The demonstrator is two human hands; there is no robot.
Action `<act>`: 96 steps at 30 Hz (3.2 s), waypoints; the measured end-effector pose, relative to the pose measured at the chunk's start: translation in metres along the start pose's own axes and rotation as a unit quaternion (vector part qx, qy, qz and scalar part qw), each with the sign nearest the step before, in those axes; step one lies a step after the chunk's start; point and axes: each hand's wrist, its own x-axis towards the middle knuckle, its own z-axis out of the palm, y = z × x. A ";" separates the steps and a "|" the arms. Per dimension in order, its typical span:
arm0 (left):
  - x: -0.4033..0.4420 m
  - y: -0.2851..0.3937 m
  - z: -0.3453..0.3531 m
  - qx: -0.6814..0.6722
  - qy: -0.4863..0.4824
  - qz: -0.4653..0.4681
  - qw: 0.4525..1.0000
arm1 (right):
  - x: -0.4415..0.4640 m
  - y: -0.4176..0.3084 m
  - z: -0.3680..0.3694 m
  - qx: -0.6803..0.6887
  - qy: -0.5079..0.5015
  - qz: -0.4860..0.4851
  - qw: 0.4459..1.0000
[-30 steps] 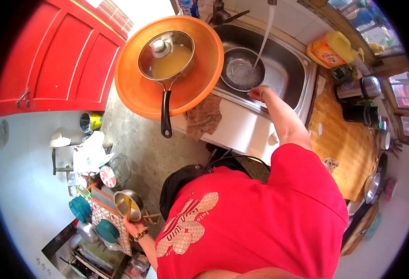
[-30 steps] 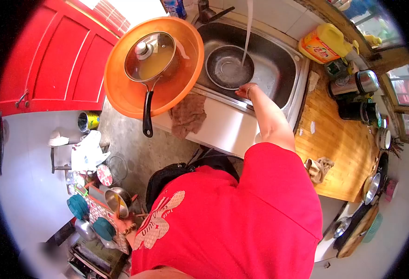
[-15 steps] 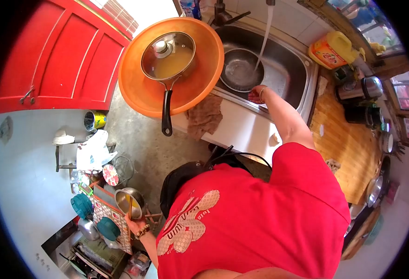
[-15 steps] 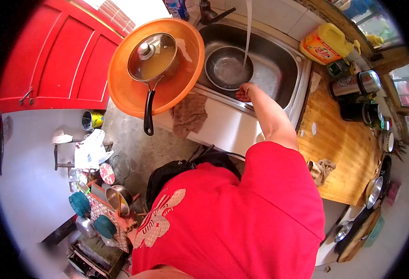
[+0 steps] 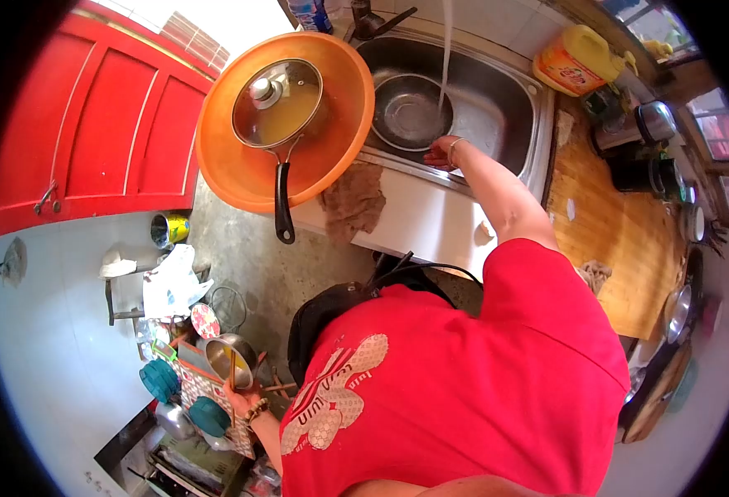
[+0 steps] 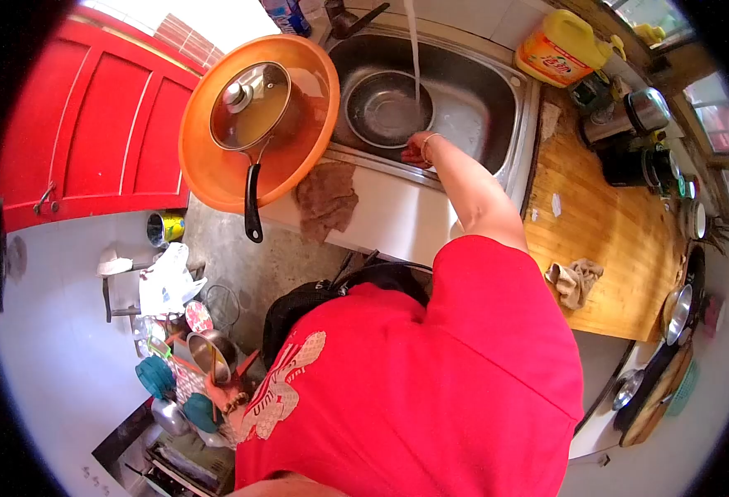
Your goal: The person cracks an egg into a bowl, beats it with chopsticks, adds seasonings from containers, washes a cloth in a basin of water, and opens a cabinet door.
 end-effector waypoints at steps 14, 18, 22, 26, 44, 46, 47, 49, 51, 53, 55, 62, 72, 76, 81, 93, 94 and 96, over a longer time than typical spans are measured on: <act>0.001 0.005 0.013 -0.024 0.008 0.000 1.000 | -0.019 -0.103 0.038 -0.078 0.198 -0.559 0.801; -0.003 0.000 0.007 -0.052 0.016 0.014 0.998 | -0.060 -0.198 0.061 0.061 0.280 -0.620 0.731; -0.018 -0.002 0.001 -0.035 0.020 0.026 0.999 | -0.084 -0.247 0.079 0.079 0.286 -0.568 0.768; -0.023 -0.014 -0.009 -0.031 0.056 0.028 0.998 | -0.094 -0.259 0.067 -0.091 0.359 -0.539 0.756; -0.006 -0.031 -0.029 -0.147 0.045 0.042 0.987 | -0.194 -0.021 0.261 0.172 -0.239 -0.235 0.926; -0.015 -0.033 -0.035 -0.161 0.047 0.046 0.985 | -0.193 -0.030 0.271 0.165 -0.222 -0.199 0.940; -0.020 -0.035 -0.041 -0.169 0.048 0.050 0.983 | -0.192 -0.030 0.276 0.162 -0.203 -0.161 0.952; -0.024 -0.043 -0.062 -0.163 0.066 0.057 0.983 | -0.196 -0.030 0.279 0.131 -0.166 -0.197 0.957; -0.029 -0.055 -0.087 -0.153 0.086 0.062 0.982 | -0.182 -0.040 0.269 0.114 -0.165 -0.135 0.970; -0.032 -0.067 -0.107 -0.169 0.128 0.062 0.975 | -0.191 -0.046 0.257 0.058 -0.155 -0.108 0.980; -0.045 -0.072 -0.108 -0.189 0.143 0.057 0.970 | -0.197 -0.052 0.241 0.028 -0.177 -0.095 0.979; -0.049 -0.091 -0.135 -0.226 0.214 0.048 0.949 | -0.242 -0.056 0.208 -0.047 -0.156 -0.194 0.967; -0.015 -0.078 -0.118 -0.202 0.175 0.046 0.963 | -0.302 -0.060 0.135 -0.121 -0.141 -0.269 0.945; 0.000 -0.069 -0.102 -0.180 0.157 0.023 0.971 | -0.319 -0.038 0.098 -0.144 -0.129 -0.291 0.937; 0.011 -0.058 -0.083 -0.105 0.119 -0.003 0.987 | -0.320 -0.008 0.037 -0.101 -0.093 -0.264 0.955; 0.037 -0.033 -0.056 -0.078 0.070 -0.013 0.994 | -0.251 0.035 -0.050 -0.037 0.009 -0.217 0.975; 0.034 -0.032 -0.050 -0.076 0.070 -0.013 0.995 | -0.238 0.034 -0.053 -0.043 0.016 -0.215 0.975; 0.027 -0.028 -0.043 -0.109 0.034 -0.024 0.993 | -0.212 0.033 -0.056 -0.058 0.011 -0.201 0.978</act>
